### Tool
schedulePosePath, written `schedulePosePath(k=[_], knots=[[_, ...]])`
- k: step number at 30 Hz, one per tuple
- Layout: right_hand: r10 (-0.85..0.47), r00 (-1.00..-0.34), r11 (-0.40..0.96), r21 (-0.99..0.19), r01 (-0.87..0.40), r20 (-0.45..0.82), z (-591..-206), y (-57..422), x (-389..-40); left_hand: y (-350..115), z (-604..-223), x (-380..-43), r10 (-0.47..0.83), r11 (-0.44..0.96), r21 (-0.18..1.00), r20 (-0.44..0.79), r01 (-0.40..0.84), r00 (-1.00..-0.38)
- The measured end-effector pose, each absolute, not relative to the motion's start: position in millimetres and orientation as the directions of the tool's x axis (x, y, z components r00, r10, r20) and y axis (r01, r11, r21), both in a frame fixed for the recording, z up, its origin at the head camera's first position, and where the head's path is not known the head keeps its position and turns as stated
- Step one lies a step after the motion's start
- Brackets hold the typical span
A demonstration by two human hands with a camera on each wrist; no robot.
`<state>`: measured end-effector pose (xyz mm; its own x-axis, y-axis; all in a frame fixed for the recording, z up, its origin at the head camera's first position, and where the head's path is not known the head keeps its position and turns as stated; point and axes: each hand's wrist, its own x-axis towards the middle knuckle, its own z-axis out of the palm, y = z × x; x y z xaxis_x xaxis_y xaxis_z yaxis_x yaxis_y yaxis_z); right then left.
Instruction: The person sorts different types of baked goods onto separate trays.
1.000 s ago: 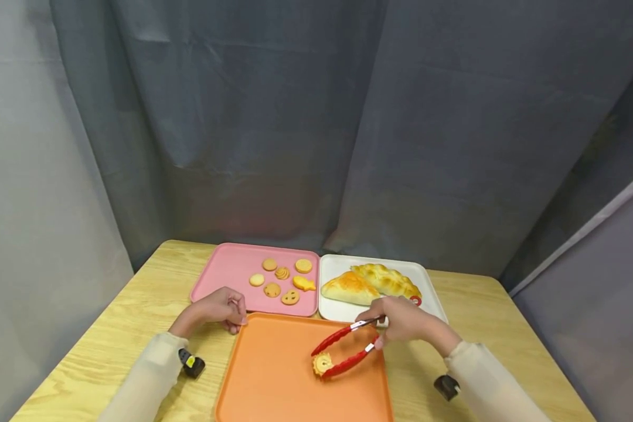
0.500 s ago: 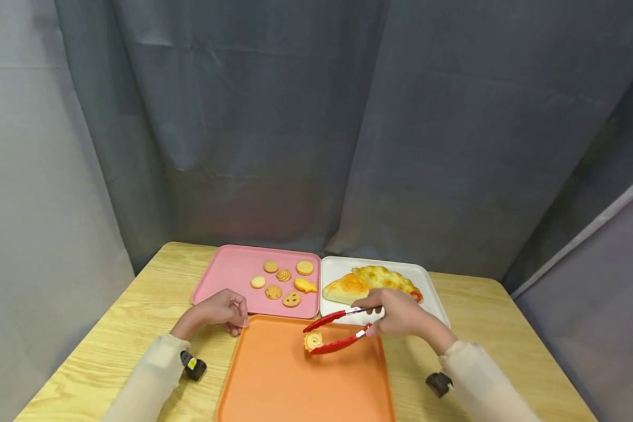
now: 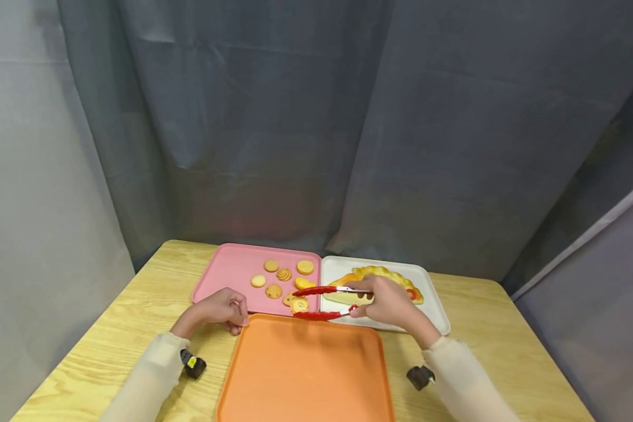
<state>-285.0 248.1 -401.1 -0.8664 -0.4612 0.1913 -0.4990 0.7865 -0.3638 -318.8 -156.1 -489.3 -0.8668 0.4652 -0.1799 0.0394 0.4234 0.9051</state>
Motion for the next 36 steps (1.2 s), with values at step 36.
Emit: schedulePosePath(k=[36], knots=[[-0.109, -0.968, 0.879, -0.432, -0.2, 0.226, -401.8, 117.8, -330.2, -154.0, -487.4, -316.8, 0.473, 0.417, 0.909, -0.198, 0.021, -0.859]])
